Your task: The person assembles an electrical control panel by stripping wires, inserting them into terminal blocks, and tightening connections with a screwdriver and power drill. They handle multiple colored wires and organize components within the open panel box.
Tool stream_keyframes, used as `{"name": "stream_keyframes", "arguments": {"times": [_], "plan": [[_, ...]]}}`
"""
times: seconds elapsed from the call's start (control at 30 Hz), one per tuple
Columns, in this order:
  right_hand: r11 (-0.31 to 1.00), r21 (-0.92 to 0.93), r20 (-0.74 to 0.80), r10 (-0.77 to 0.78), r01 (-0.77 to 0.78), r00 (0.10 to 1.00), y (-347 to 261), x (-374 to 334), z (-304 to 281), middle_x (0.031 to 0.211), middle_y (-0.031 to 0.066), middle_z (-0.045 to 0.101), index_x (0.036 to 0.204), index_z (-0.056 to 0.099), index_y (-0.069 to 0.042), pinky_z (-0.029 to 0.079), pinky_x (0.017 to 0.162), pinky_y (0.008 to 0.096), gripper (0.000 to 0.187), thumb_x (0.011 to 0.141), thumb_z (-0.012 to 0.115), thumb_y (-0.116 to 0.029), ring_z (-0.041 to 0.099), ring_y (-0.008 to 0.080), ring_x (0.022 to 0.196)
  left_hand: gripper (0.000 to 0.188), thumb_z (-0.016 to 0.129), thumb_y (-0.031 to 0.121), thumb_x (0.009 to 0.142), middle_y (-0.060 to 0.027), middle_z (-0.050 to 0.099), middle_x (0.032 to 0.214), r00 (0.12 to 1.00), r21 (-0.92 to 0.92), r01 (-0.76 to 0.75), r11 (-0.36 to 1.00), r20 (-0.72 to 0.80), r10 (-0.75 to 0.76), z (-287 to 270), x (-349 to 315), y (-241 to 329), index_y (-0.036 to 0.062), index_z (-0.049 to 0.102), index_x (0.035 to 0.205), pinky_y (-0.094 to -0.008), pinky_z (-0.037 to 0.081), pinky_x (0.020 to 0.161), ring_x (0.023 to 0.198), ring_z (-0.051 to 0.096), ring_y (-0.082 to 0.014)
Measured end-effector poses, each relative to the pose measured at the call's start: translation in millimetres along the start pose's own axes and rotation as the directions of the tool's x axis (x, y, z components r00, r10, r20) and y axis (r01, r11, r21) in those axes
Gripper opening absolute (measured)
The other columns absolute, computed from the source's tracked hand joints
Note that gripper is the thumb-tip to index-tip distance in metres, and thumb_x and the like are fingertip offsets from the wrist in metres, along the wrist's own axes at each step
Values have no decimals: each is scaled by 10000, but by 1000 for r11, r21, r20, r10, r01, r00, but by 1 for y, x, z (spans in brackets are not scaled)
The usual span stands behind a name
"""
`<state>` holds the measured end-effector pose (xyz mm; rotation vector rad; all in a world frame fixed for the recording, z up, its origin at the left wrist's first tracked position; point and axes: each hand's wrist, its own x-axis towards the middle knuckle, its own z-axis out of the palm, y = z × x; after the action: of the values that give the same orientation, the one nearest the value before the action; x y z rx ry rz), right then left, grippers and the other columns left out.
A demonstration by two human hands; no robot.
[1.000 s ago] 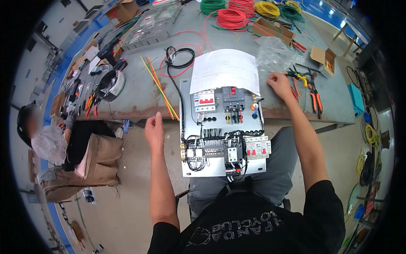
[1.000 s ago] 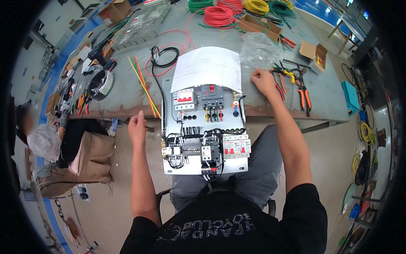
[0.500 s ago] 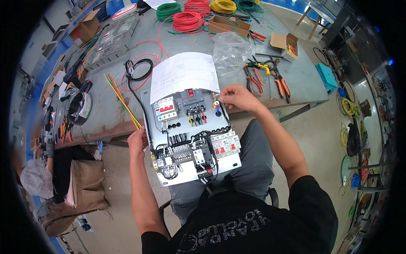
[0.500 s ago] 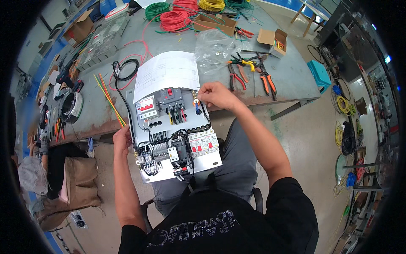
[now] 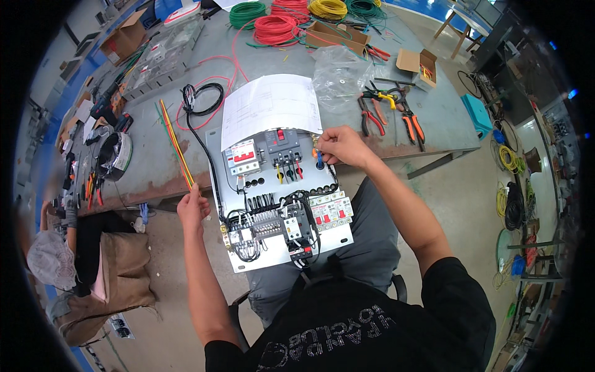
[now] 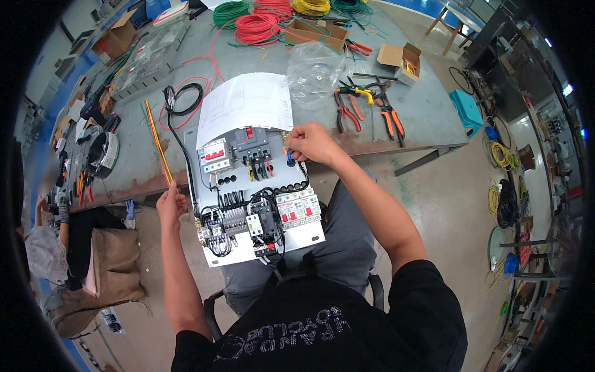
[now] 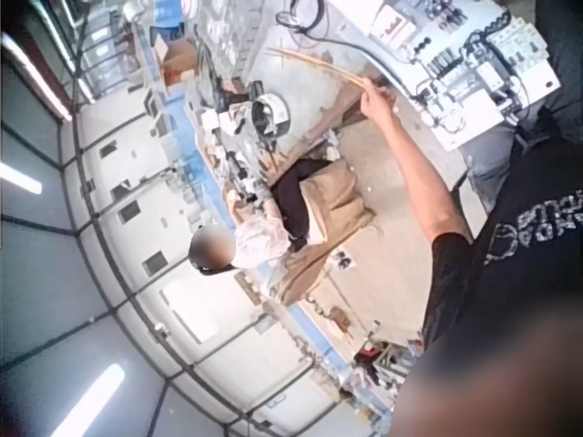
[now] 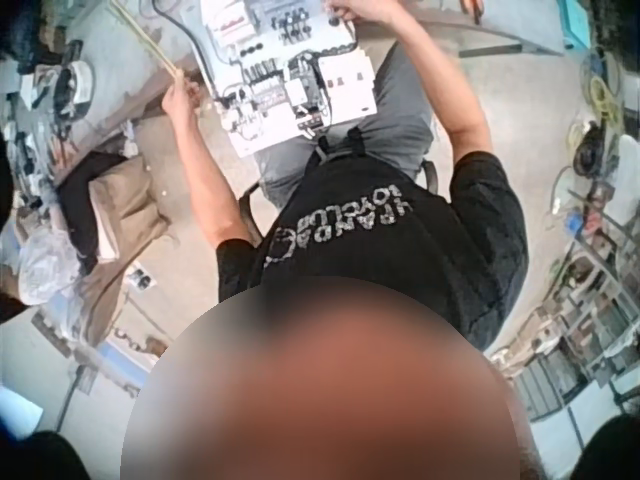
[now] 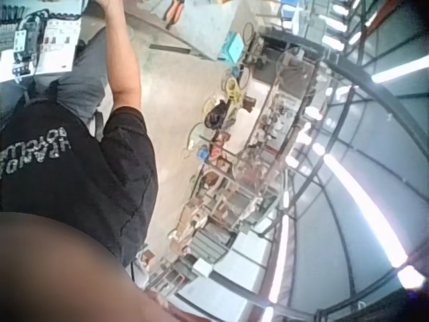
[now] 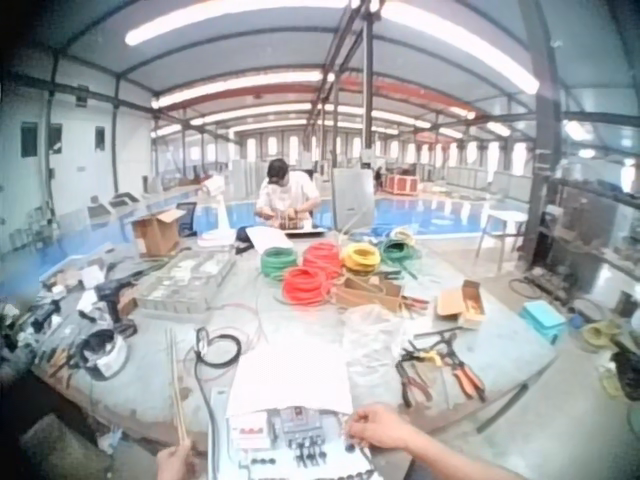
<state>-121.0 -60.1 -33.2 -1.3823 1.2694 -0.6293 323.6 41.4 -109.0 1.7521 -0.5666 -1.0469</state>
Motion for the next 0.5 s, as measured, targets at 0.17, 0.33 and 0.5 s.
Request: {"name": "stream_keyframes", "arguments": {"times": [0.17, 0.33, 0.5], "plan": [[992, 30, -4, -122, 122, 992, 5, -6, 5, 865, 39, 736, 988, 708, 17, 567, 659, 244, 138, 974, 702, -120, 683, 77, 747, 385, 737, 433, 988, 1, 657, 851, 993, -50, -100, 994, -70, 96, -7, -20, -26, 64, 682, 1082, -256, 507, 630, 729, 612, -85], [937, -210, -24, -290, 279, 957, 10, -9, 4, 850, 92, 730, 985, 708, 32, 537, 687, 308, 141, 940, 711, -101, 688, 141, 752, 379, 718, 352, 1016, -32, 680, 936, 977, -89, -197, 976, -103, 188, -2, -55, -40, 10, 682, 1176, -245, 518, 680, 786, 626, -86], [713, -554, 35, -495, 429, 868, -8, -11, 4, 824, 170, 700, 895, 699, -4, 543, 712, 420, 169, 861, 758, -159, 682, 320, 764, 381, 699, 332, 1029, -33, 682, 982, 983, -124, -182, 975, -61, 176, -3, -86, -53, 21, 671, 1246, -249, 518, 717, 821, 622, -90]]}}
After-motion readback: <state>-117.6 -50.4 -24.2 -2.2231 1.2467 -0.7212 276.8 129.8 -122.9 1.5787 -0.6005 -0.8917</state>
